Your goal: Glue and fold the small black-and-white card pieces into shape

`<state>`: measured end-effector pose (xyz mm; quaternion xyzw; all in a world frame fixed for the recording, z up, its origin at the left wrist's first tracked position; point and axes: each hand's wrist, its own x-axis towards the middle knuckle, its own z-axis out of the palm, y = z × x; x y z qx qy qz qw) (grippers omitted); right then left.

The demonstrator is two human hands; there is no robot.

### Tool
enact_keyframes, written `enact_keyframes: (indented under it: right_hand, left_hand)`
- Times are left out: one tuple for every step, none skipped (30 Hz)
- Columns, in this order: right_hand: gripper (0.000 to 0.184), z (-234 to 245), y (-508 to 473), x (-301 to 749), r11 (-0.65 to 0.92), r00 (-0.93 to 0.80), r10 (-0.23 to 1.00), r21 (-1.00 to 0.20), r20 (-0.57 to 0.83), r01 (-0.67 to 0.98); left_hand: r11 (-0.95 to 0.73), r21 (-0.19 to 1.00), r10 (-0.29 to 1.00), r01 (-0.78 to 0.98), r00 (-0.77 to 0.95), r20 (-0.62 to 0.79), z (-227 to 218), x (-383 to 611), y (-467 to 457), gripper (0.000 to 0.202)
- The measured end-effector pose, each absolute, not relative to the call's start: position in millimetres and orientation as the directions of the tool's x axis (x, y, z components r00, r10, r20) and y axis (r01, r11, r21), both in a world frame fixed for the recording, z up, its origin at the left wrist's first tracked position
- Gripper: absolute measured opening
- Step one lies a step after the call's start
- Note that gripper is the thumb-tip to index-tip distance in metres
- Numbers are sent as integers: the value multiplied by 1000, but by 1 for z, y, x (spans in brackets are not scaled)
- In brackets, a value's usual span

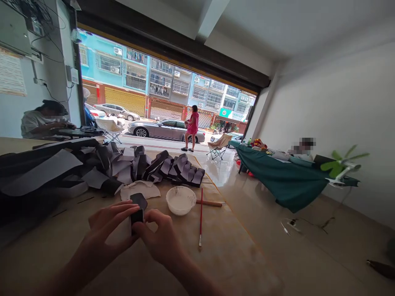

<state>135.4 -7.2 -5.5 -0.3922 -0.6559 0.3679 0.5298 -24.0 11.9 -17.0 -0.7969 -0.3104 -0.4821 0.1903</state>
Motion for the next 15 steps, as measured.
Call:
enact_keyframes:
  right_hand:
    - [8, -5, -7, 135, 413, -126, 909, -902, 398, 127]
    - [7, -5, -7, 134, 407, -123, 911, -905, 393, 124]
    - [7, -5, -8, 133, 403, -122, 913, -908, 389, 118]
    - [8, -4, -8, 133, 400, -123, 914, -910, 387, 109]
    - [9, -4, -8, 133, 398, -127, 914, -912, 385, 97]
    - [10, -4, -8, 133, 398, -133, 913, -914, 385, 84]
    - [11, -4, -8, 134, 399, -139, 911, -914, 387, 71]
    - [11, -4, -8, 135, 402, -144, 909, -914, 390, 58]
    - [11, -4, -8, 135, 401, -149, 908, -915, 391, 45]
    - [10, -5, -8, 136, 398, -153, 909, -917, 389, 32]
    - [10, -6, -8, 136, 393, -155, 910, -919, 385, 21]
    - [11, -7, -8, 136, 385, -158, 912, -923, 379, 12]
    - [12, -8, -8, 136, 379, -161, 914, -925, 373, 6]
    - [13, -9, -9, 135, 374, -160, 916, -927, 369, 4]
    - [14, -9, -9, 134, 373, -160, 916, -928, 367, 5]
  left_hand:
    - [-739, 6, 312, 674, 334, 889, -17, -23, 12, 38]
    - [-743, 10, 310, 669, 331, 891, -18, -23, 12, 37]
    - [-747, 10, 305, 665, 329, 894, -18, -23, 12, 37]
    - [-749, 10, 303, 663, 329, 894, -18, -22, 12, 36]
    - [-751, 9, 302, 661, 332, 894, -19, -22, 13, 36]
    - [-753, 8, 304, 658, 337, 891, -19, -22, 13, 37]
    - [-754, 10, 308, 657, 340, 888, -18, -22, 12, 37]
    - [-754, 14, 314, 657, 341, 886, -18, -22, 12, 38]
    - [-753, 16, 318, 657, 343, 884, -17, -22, 11, 38]
    - [-753, 16, 319, 658, 344, 883, -16, -22, 10, 38]
    - [-752, 12, 315, 659, 344, 884, -15, -22, 9, 37]
    - [-753, 6, 312, 658, 349, 884, -14, -21, 8, 37]
    - [-755, 5, 313, 656, 354, 881, -13, -21, 6, 35]
    - [-757, 7, 318, 653, 360, 877, -13, -21, 5, 34]
    - [-761, 9, 321, 649, 365, 874, -13, -20, 4, 34]
